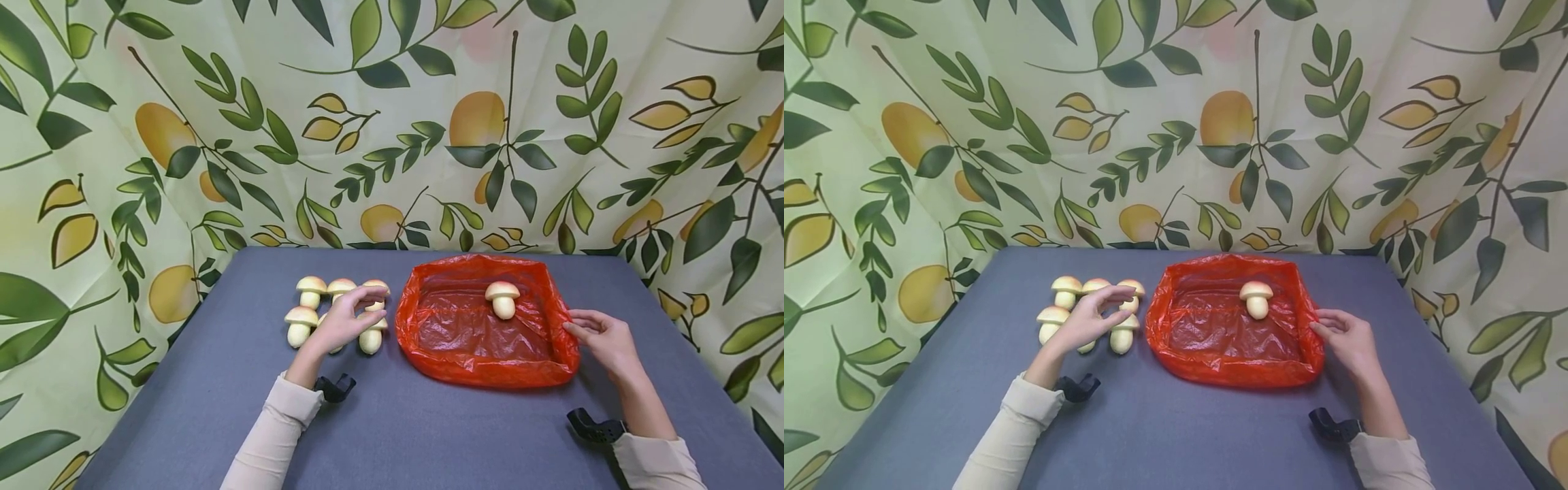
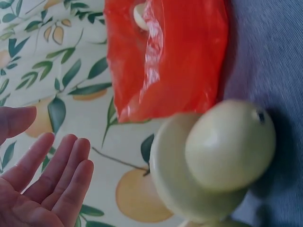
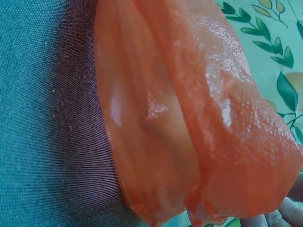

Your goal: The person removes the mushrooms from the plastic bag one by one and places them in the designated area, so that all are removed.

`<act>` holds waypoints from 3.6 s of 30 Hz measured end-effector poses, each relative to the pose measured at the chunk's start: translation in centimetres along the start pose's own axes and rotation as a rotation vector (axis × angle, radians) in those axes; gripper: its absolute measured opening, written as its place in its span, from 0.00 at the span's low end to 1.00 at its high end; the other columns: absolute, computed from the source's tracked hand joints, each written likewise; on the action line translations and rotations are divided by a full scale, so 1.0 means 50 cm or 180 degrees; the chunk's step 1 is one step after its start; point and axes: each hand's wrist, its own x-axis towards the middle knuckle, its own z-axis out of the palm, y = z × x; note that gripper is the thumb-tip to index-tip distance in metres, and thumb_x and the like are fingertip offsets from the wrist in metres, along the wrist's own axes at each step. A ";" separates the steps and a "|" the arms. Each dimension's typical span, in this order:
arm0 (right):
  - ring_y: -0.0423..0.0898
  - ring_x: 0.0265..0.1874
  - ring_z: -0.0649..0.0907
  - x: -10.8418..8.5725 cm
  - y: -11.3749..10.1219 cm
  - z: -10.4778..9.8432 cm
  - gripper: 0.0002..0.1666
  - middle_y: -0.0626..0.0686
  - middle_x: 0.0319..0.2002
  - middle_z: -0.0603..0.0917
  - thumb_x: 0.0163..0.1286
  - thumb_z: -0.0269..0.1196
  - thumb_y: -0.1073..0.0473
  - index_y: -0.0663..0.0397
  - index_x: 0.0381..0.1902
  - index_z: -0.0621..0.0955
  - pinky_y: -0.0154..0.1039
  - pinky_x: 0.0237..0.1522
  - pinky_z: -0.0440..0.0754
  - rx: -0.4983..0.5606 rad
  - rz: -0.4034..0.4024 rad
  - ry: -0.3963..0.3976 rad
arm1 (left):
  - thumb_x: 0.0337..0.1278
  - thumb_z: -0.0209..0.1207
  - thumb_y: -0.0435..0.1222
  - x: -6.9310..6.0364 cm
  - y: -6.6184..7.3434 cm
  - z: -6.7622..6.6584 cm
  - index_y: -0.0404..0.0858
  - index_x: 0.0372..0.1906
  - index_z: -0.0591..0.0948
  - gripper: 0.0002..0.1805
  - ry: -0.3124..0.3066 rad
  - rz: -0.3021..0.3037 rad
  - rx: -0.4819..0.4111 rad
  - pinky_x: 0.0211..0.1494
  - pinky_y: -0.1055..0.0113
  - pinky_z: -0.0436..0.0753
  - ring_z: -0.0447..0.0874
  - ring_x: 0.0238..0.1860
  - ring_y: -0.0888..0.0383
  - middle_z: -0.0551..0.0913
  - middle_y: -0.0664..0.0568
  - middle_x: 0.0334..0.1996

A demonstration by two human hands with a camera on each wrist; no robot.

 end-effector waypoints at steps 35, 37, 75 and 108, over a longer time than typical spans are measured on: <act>0.25 0.27 0.81 -0.001 -0.003 -0.004 0.29 0.22 0.24 0.79 0.69 0.60 0.53 0.76 0.56 0.73 0.24 0.32 0.83 0.0035 0.0058 -0.0001 | 0.61 0.60 0.35 0.084 0.053 0.149 0.36 0.59 0.77 0.21 -0.0601 0.0214 0.0380 0.66 0.58 0.77 0.79 0.60 0.51 0.81 0.43 0.57; 0.25 0.27 0.81 -0.001 -0.003 -0.004 0.30 0.22 0.24 0.79 0.69 0.60 0.54 0.76 0.56 0.72 0.24 0.33 0.83 0.0038 0.0059 -0.0002 | 0.62 0.60 0.35 0.088 0.053 0.159 0.36 0.59 0.76 0.21 -0.0625 0.0234 0.0407 0.66 0.60 0.77 0.79 0.60 0.52 0.81 0.44 0.57; 0.25 0.27 0.81 -0.002 -0.001 0.000 0.28 0.22 0.25 0.79 0.69 0.61 0.53 0.73 0.55 0.74 0.24 0.33 0.83 0.0077 0.0045 -0.0032 | 0.62 0.59 0.37 0.167 0.077 0.302 0.38 0.63 0.73 0.24 -0.0903 0.0237 0.1295 0.72 0.69 0.69 0.73 0.67 0.56 0.76 0.48 0.63; 0.25 0.27 0.81 -0.002 -0.002 0.005 0.30 0.21 0.25 0.78 0.70 0.60 0.54 0.77 0.57 0.71 0.22 0.33 0.83 0.0050 0.0018 -0.0032 | 0.61 0.60 0.44 0.253 0.071 0.391 0.46 0.68 0.68 0.30 -0.1049 -0.0074 0.2432 0.79 0.69 0.58 0.54 0.78 0.57 0.58 0.51 0.76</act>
